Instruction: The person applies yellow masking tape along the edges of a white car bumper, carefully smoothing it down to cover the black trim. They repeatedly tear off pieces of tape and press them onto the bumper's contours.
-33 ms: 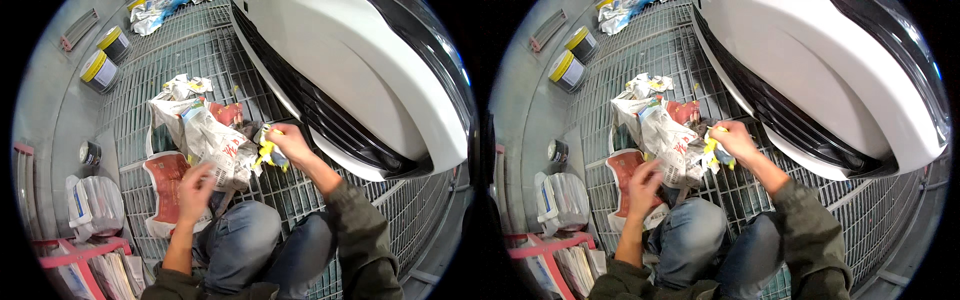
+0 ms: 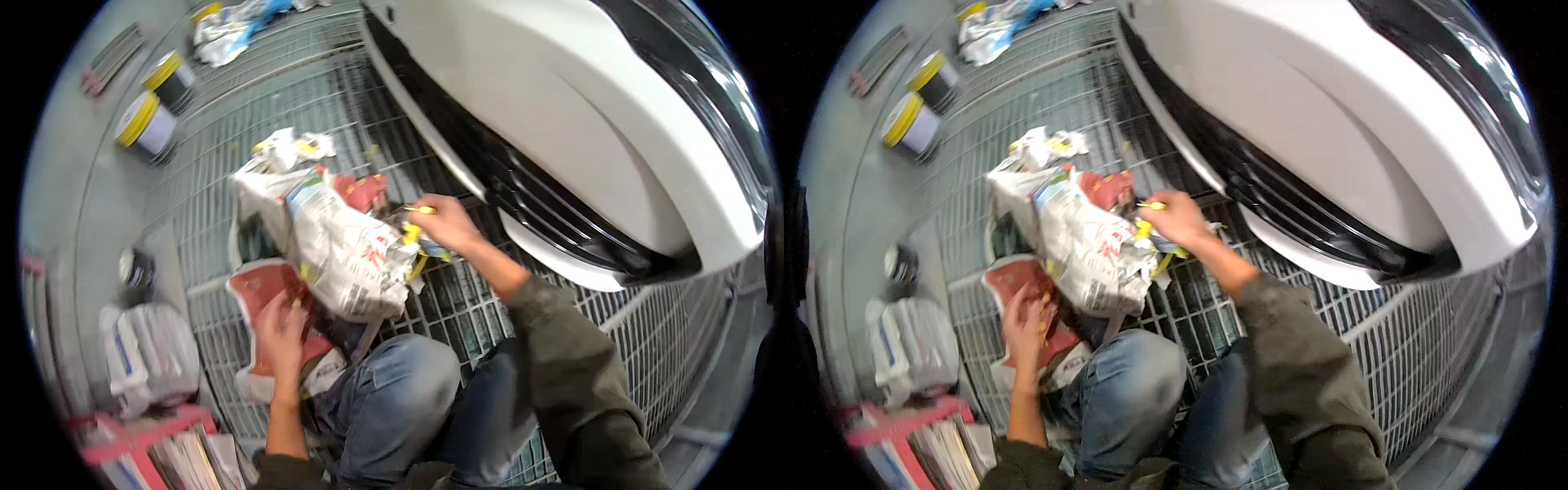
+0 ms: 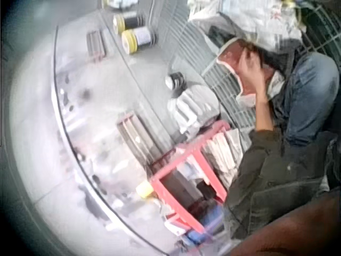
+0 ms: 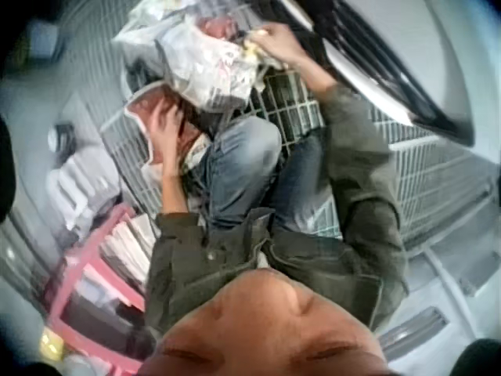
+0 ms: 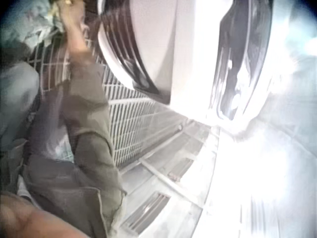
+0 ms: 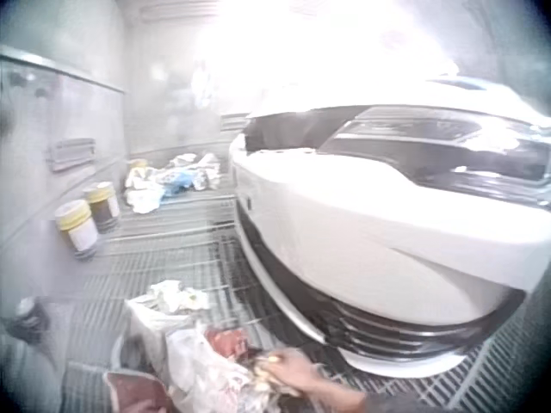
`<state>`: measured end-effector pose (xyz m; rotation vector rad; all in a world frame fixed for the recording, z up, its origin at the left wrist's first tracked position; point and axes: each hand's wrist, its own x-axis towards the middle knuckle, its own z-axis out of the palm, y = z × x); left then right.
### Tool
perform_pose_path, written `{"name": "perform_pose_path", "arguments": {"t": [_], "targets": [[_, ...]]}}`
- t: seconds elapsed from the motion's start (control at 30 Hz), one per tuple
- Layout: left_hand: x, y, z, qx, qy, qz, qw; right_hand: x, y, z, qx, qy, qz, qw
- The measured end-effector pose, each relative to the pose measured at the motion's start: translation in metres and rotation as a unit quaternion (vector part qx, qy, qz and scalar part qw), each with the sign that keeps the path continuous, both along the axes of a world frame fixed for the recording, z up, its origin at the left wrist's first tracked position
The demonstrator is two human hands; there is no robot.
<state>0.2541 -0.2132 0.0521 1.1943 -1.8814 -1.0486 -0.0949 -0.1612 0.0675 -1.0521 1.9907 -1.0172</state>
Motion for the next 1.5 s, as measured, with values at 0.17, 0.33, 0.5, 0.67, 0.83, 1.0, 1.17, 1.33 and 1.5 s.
{"name": "perform_pose_path", "arguments": {"t": [0.17, 0.33, 0.5, 0.67, 0.83, 1.0, 1.17, 1.33, 1.5], "targets": [[0.185, 0.008, -0.183, 0.214, -0.18, 0.214, 0.936, 0.022, -0.095, -0.13, 0.133, 0.199, 0.04, 0.97], [0.152, 0.007, -0.237, 0.256, -0.065, 0.205, 0.943, 0.147, -0.094, -0.131, 0.158, -0.18, 0.224, 0.945], [0.115, 0.008, -0.23, 0.292, 0.051, 0.227, 0.928, 0.255, -0.088, -0.11, 0.003, -0.193, 0.382, 0.904], [0.152, -0.012, -0.175, 0.353, 0.12, 0.258, 0.891, 0.32, -0.088, -0.066, 0.059, 0.005, 0.383, 0.922], [0.134, -0.065, -0.102, 0.365, 0.167, 0.239, 0.884, 0.328, -0.119, -0.05, -0.192, 0.044, 0.256, 0.946], [0.119, -0.131, -0.028, 0.39, 0.215, 0.239, 0.863, 0.309, -0.173, 0.045, -0.117, 0.049, 0.302, 0.945], [0.121, -0.178, 0.04, 0.417, 0.243, 0.261, 0.836, 0.305, -0.218, 0.095, -0.19, 0.183, 0.306, 0.915], [0.135, -0.232, 0.094, 0.457, 0.253, 0.274, 0.807, 0.297, -0.273, 0.152, -0.139, -0.173, 0.28, 0.934], [0.158, -0.287, 0.121, 0.468, 0.227, 0.288, 0.804, 0.243, -0.318, 0.152, 0.087, -0.482, 0.129, 0.862]]}}
